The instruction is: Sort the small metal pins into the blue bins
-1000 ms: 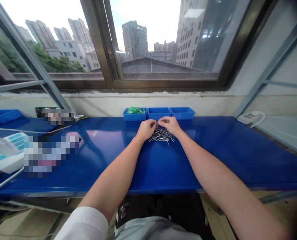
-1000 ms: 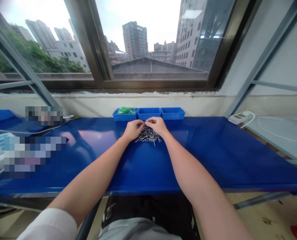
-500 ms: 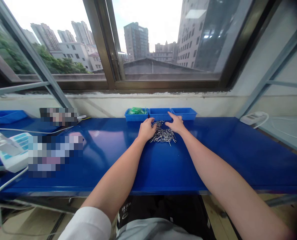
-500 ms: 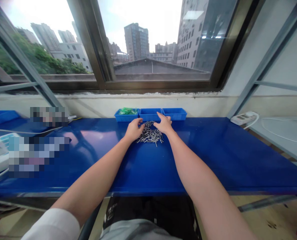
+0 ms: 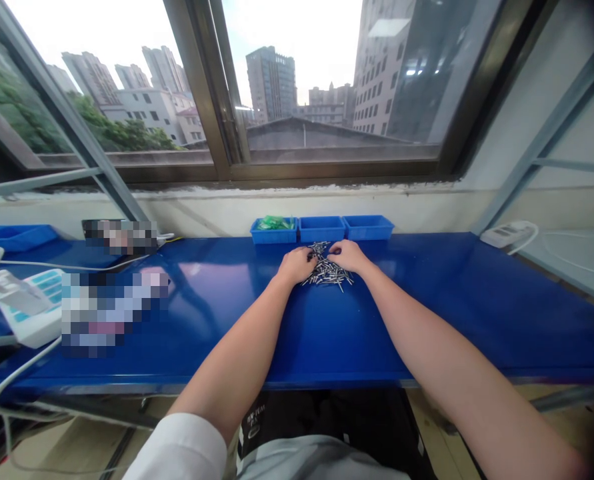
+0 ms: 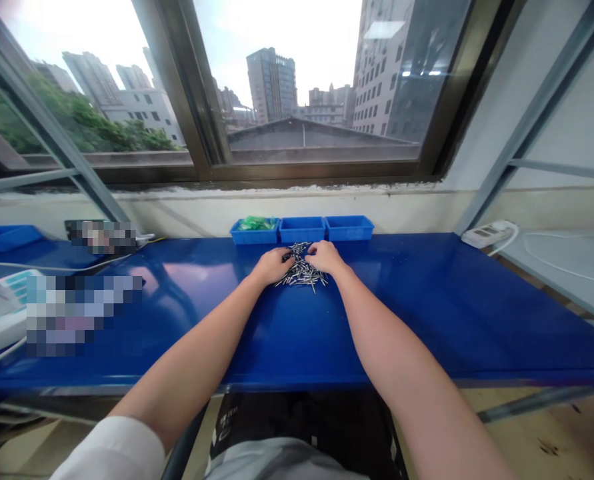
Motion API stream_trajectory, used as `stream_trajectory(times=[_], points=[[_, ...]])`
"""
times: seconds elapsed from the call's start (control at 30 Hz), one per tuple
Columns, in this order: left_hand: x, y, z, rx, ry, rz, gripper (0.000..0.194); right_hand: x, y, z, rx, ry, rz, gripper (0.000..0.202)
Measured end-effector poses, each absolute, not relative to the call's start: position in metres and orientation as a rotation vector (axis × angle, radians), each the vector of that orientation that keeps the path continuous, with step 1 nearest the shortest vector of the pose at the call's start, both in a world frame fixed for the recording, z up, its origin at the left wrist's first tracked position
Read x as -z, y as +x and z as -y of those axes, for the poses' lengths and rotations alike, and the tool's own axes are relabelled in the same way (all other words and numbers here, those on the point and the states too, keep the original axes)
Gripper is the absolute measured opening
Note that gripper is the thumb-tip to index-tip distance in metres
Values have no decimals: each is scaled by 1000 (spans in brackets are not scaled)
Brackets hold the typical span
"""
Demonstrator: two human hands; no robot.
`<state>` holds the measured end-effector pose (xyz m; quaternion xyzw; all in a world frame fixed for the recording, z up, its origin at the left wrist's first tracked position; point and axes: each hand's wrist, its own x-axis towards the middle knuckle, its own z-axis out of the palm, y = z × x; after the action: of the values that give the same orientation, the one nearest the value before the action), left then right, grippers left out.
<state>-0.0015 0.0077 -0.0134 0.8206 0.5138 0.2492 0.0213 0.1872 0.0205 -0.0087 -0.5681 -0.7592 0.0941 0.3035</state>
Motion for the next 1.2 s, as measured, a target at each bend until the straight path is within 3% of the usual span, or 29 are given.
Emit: stream_trajectory(times=[0.17,0.57,0.77,1.2], points=[[12,-1,-6,-747,2587,-1552,26,10,182,-19,-209,-1467,2074,14],[12,-2,-6,-762,2592,-1536,25,5,178,-11,-405,-1307,2038,25],[13,-2,-7,-759,2591,-1550,24,5,178,-9,-382,-1241,2141,9],[3,1,-2,-1052,2606,-1346,21,0,174,-11,-205,-1359,2025,31]])
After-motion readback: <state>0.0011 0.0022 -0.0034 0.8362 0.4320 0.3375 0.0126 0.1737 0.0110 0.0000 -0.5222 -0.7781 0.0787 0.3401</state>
